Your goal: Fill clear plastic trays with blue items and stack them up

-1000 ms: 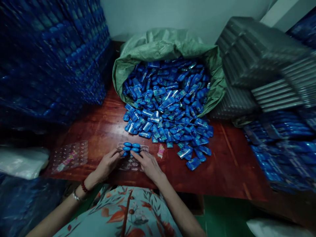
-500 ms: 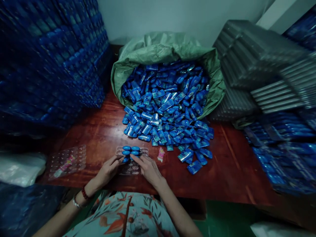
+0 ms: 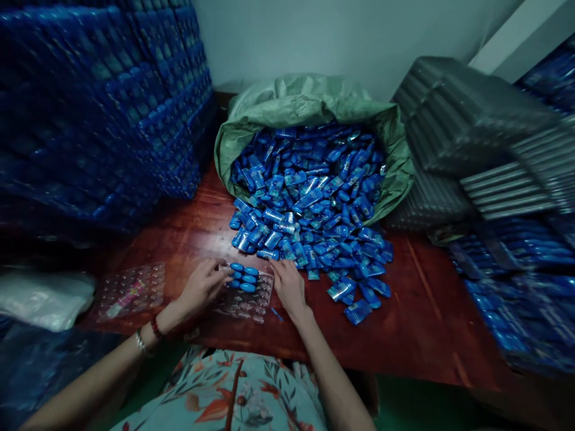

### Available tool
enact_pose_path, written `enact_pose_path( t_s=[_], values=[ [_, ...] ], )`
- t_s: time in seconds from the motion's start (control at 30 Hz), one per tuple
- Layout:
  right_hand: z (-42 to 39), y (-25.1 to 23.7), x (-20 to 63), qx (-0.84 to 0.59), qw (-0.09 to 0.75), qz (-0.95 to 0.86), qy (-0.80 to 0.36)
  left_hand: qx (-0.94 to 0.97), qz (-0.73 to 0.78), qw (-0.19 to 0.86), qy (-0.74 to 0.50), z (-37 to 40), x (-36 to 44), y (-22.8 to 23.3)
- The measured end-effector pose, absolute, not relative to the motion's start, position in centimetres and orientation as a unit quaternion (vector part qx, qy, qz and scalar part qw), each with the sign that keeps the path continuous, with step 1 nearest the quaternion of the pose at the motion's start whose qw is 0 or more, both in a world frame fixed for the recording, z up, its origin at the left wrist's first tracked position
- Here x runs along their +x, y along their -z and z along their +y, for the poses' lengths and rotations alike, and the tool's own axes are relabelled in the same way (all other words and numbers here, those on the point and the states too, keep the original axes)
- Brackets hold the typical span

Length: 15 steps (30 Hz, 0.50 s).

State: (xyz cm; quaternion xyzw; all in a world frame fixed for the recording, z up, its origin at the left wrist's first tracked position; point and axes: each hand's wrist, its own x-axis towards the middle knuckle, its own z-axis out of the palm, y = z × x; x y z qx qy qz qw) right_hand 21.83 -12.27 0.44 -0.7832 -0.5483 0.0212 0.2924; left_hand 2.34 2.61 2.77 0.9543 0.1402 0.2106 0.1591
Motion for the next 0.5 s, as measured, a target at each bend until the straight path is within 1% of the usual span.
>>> enact_pose_path(
  t_s=[0.1,0.17,0.23,0.27,0.33,0.43,0.5],
  values=[
    [-9.8,-1.0,23.0,-0.806,0.154,-0.571,-0.017,0.925,0.214,0.229,-0.212,5.8,5.8,-2.9],
    [-8.6,-1.3,23.2,-0.804,0.068,-0.591,-0.022,0.927,0.244,0.236,-0.162,7.9,8.4,-2.8],
    [-8.2,-1.4,23.3,-0.800,0.034,-0.598,-0.028,0.933,0.252,0.230,-0.116,9.4,10.5,-2.6],
    [-8.3,-1.4,23.4,-0.799,0.041,-0.599,-0.034,0.935,0.251,0.229,-0.103,9.8,11.2,-2.5],
    [-9.5,-1.2,23.6,-0.805,0.104,-0.582,-0.052,0.936,0.246,0.232,-0.100,10.1,11.8,-2.3],
    [-12.8,-1.2,23.7,-0.819,0.290,-0.485,-0.097,0.935,0.236,0.244,-0.104,9.7,10.8,-1.8],
    [-15.2,-1.6,23.2,-0.805,0.395,-0.416,-0.151,0.916,0.239,0.286,-0.149,9.1,9.0,-1.4]
  ],
)
